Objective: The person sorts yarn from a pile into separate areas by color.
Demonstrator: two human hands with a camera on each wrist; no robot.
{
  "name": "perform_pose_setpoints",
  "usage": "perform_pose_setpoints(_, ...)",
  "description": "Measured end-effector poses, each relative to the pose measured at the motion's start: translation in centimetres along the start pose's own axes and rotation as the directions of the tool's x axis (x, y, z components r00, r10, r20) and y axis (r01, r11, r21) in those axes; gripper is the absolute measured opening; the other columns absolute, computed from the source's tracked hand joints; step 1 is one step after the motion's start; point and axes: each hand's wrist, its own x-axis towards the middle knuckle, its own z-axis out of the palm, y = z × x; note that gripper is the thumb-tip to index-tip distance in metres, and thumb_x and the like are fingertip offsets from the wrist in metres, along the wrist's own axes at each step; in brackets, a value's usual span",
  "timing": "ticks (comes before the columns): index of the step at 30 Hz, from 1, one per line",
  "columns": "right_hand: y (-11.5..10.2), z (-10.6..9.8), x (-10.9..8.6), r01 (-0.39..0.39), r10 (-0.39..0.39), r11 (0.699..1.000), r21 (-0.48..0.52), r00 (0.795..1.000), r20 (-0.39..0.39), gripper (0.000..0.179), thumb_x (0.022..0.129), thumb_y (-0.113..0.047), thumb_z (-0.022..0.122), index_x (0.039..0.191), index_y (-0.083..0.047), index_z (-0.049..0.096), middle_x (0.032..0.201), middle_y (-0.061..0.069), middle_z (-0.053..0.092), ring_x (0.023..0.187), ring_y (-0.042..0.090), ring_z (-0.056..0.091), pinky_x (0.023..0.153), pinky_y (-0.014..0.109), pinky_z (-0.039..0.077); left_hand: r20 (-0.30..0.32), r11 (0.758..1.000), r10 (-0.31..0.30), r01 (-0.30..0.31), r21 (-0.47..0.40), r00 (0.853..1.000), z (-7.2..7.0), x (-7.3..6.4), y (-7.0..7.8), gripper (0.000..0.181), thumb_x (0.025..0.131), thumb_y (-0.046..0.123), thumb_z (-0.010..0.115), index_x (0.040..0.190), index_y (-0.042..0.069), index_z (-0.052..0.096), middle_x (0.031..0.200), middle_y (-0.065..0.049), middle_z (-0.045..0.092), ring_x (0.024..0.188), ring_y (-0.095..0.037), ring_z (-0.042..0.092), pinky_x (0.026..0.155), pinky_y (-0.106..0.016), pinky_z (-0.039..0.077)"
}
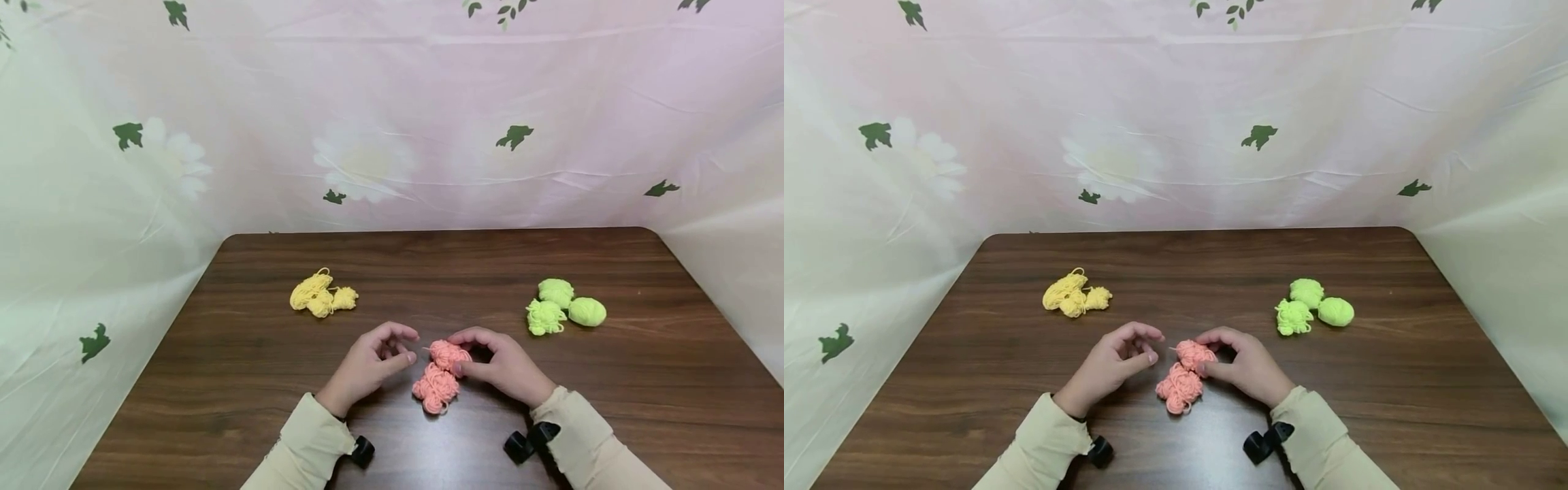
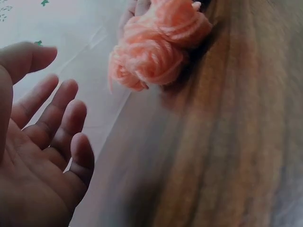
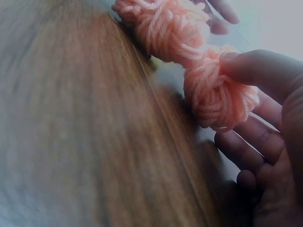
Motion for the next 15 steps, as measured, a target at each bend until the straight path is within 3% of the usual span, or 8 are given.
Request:
perform_pose_setpoints(3,0.0,0.0,0.0,0.001,-0.001,1.0,0.012,1.0,-0.007,0.032,0.078,-0.031,0.075,0.108,-0.029,0.064,0.102,-0.016,0.063,0.094,0.009,0.058,0.084,0.032,0.045,0.058,1.0,-0.005,0.005,-0.007,0.998,0.1,-0.2,1.1,0.026,0.085,0.006,0.065,0.111,0.005,0.06,0.103,-0.016,0.063,0.08,-0.02,0.056,0.062,-0.025,0.045)
perform_pose_setpoints(7,-0.1,0.0,0.0,0.014,-0.014,1.0,0.018,1.0,-0.006,0.031,0.079,-0.029,0.075,0.108,-0.027,0.064,0.102,-0.014,0.064,0.093,0.01,0.058,0.082,0.032,0.046,0.09,1.0,0.011,-0.008,-0.027,0.996,0.5,-0.3,1.2,0.027,0.085,0.005,0.065,0.111,0.004,0.059,0.104,-0.017,0.062,0.079,-0.017,0.056,0.06,-0.024,0.044)
perform_pose_setpoints(15,-3.6,-0.8,-0.2,-0.012,0.012,0.999,0.047,1.0,0.012,0.032,0.078,-0.019,0.076,0.108,-0.015,0.065,0.102,-0.004,0.066,0.094,0.014,0.059,0.083,0.037,0.046,0.156,0.999,-0.018,0.012,0.041,0.988,1.1,0.1,-1.7,0.036,0.083,0.021,0.071,0.116,0.017,0.059,0.111,0.0,0.062,0.081,-0.013,0.057,0.062,-0.024,0.047)
